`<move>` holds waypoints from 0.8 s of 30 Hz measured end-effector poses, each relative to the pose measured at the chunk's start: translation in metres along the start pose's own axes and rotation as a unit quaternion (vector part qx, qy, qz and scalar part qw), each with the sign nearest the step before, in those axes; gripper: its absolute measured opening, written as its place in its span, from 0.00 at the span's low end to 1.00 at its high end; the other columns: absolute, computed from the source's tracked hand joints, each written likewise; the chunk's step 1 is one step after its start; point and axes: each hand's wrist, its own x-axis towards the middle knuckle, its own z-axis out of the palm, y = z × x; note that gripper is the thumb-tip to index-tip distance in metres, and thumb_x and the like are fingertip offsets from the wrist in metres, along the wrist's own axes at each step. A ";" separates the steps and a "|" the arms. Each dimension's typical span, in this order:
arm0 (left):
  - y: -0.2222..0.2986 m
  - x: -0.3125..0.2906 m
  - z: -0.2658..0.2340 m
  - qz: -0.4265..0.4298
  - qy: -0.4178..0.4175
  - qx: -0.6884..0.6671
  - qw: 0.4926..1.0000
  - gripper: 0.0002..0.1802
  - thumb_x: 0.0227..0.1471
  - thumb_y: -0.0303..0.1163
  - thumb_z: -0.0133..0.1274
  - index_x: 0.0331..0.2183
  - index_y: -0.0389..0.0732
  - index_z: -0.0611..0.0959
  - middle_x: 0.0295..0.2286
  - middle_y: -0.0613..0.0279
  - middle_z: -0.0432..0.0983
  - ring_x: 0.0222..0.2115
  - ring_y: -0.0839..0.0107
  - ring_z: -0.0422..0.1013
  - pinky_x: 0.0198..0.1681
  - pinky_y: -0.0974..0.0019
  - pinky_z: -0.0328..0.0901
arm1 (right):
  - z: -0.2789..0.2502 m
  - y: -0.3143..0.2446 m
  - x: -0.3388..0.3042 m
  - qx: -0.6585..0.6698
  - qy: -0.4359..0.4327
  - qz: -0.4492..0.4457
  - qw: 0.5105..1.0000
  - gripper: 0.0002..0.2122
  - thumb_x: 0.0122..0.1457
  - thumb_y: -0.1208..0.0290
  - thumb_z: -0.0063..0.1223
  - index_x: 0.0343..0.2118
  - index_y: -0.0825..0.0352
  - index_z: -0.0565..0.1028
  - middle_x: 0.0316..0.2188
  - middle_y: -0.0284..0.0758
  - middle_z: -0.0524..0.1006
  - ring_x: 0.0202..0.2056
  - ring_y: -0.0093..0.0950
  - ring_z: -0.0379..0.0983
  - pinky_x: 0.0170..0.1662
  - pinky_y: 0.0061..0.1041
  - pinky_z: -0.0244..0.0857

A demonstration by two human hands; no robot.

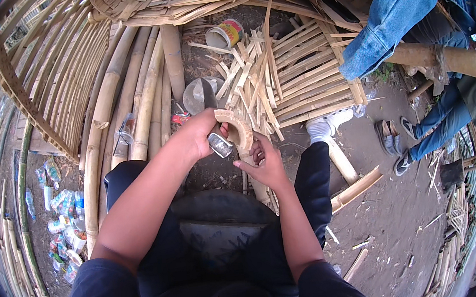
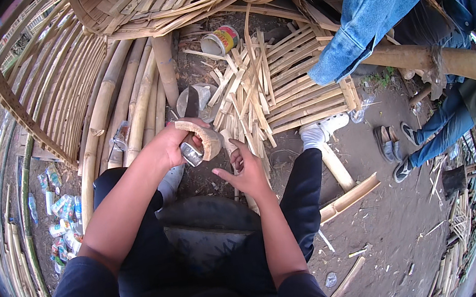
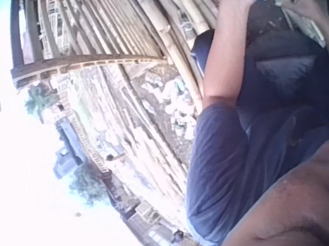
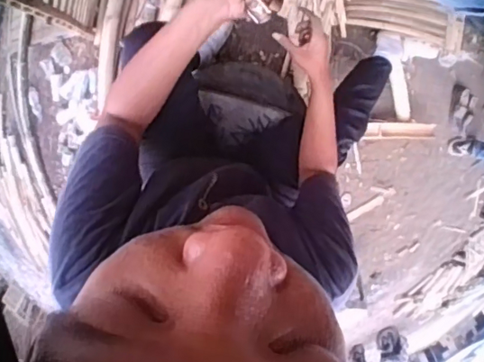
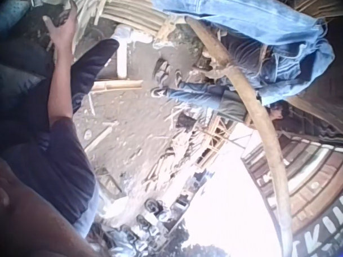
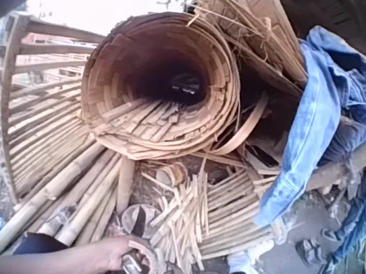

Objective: The person shaves a piece of bamboo by hand using a knife, removing thin strips from the surface and ends of the bamboo pole.

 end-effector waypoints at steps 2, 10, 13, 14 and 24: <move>-0.011 0.001 0.035 0.013 0.107 -0.029 0.994 0.07 0.54 0.27 0.48 0.24 0.39 0.76 0.17 0.66 0.71 0.13 0.79 0.67 0.15 0.76 0.66 | -0.005 0.002 -0.001 -0.014 0.052 -0.047 0.997 0.35 0.41 0.66 0.72 0.54 0.68 0.66 0.23 0.30 0.70 0.21 0.19 0.64 0.26 0.20 0.63; -0.039 0.060 0.035 0.080 0.212 -0.036 0.973 0.07 0.56 0.24 0.44 0.32 0.34 0.76 0.20 0.62 0.69 0.13 0.78 0.63 0.13 0.76 0.62 | -0.012 0.003 -0.002 -0.005 0.160 -0.089 0.983 0.19 0.44 0.70 0.68 0.37 0.70 0.72 0.20 0.33 0.70 0.20 0.24 0.66 0.24 0.23 0.63; -0.048 0.074 0.035 0.078 0.203 -0.018 0.976 0.05 0.55 0.23 0.45 0.29 0.34 0.76 0.18 0.63 0.67 0.13 0.77 0.61 0.13 0.75 0.60 | -0.017 -0.004 -0.005 -0.086 0.190 -0.121 0.971 0.19 0.40 0.67 0.68 0.32 0.69 0.72 0.20 0.36 0.70 0.19 0.32 0.69 0.24 0.31 0.65; -0.051 0.078 0.033 0.077 0.197 -0.014 0.977 0.05 0.54 0.23 0.45 0.28 0.35 0.75 0.17 0.63 0.67 0.13 0.77 0.61 0.13 0.74 0.59 | -0.020 -0.008 -0.006 -0.110 0.194 -0.135 0.965 0.20 0.39 0.66 0.68 0.33 0.69 0.72 0.20 0.37 0.71 0.19 0.34 0.69 0.24 0.32 0.65; -0.051 0.092 0.057 0.059 0.236 0.023 0.970 0.11 0.58 0.26 0.41 0.24 0.41 0.75 0.16 0.68 0.66 0.12 0.78 0.61 0.15 0.74 0.61 | -0.048 -0.029 0.006 -0.112 0.236 -0.100 0.960 0.16 0.52 0.69 0.56 0.40 0.76 0.73 0.21 0.46 0.75 0.22 0.43 0.74 0.27 0.36 0.69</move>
